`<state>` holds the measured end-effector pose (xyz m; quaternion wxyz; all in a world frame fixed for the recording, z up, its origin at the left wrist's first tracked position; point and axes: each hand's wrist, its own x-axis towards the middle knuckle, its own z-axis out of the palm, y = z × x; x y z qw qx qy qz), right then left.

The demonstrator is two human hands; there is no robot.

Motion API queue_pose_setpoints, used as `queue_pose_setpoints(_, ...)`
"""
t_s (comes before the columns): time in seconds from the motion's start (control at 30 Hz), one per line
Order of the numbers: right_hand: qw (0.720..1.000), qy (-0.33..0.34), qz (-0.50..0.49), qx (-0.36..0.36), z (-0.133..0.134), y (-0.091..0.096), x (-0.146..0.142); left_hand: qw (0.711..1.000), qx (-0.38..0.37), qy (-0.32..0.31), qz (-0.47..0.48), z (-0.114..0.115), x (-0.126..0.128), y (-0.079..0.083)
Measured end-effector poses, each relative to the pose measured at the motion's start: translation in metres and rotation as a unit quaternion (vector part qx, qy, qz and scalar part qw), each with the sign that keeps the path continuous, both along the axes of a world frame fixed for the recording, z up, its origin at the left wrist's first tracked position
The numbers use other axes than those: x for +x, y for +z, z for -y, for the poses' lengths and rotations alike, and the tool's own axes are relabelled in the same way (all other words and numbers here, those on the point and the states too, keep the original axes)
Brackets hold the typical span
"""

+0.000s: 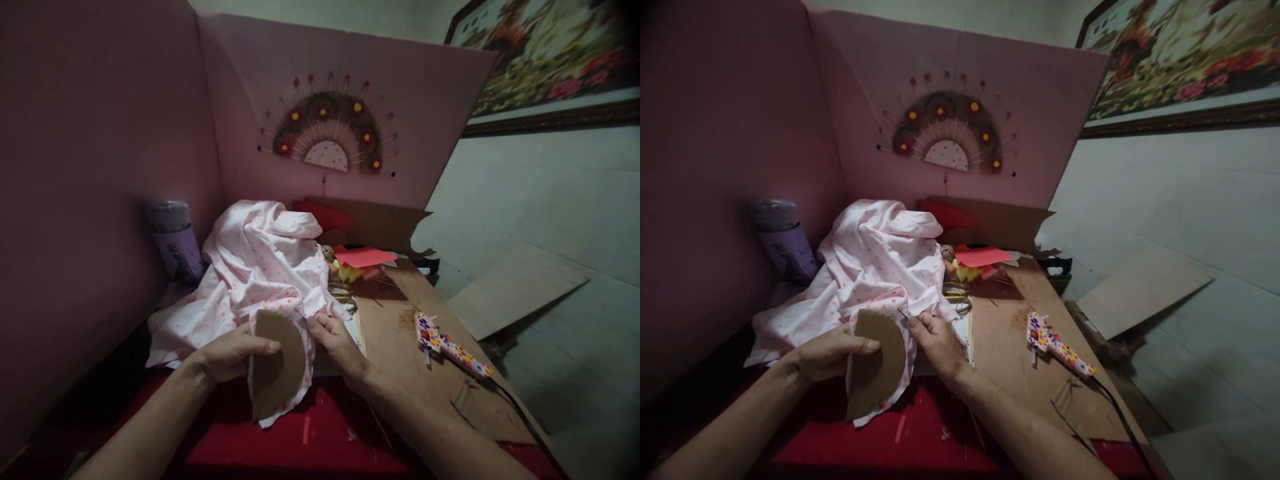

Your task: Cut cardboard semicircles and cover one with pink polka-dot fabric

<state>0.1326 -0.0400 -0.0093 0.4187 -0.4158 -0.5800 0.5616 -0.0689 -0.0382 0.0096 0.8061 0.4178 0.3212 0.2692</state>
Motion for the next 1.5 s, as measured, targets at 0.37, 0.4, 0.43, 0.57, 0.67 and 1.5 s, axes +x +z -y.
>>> queue_pose_setpoints(0.37, 0.997, 0.059, -0.020, -0.051, -0.007, 0.023, 0.006, 0.999, 0.009, 0.003, 0.041, -0.001, -0.003, -0.003)
queue_pose_setpoints(0.4, 0.996, 0.066, -0.008, -0.056, -0.007, 0.026, 0.007, 0.999, 0.011, 0.004, 0.044, 0.000, -0.003, -0.003)
queue_pose_setpoints(0.43, 0.996, 0.070, 0.005, -0.057, -0.008, 0.030, 0.007, 0.999, 0.012, 0.004, 0.046, 0.000, -0.003, -0.003)
queue_pose_setpoints(0.57, 0.997, 0.056, 0.055, -0.029, -0.009, 0.041, 0.008, 0.999, 0.015, 0.001, 0.049, 0.000, -0.003, -0.004)
queue_pose_setpoints(0.67, 0.994, 0.052, 0.096, 0.011, -0.011, 0.043, 0.010, 0.999, 0.013, -0.004, 0.049, -0.001, -0.004, -0.007)
queue_pose_setpoints(1.5, 0.990, 0.119, 0.073, 0.011, -0.023, 0.041, 0.004, 0.999, 0.017, -0.002, 0.043, -0.003, -0.005, -0.010)
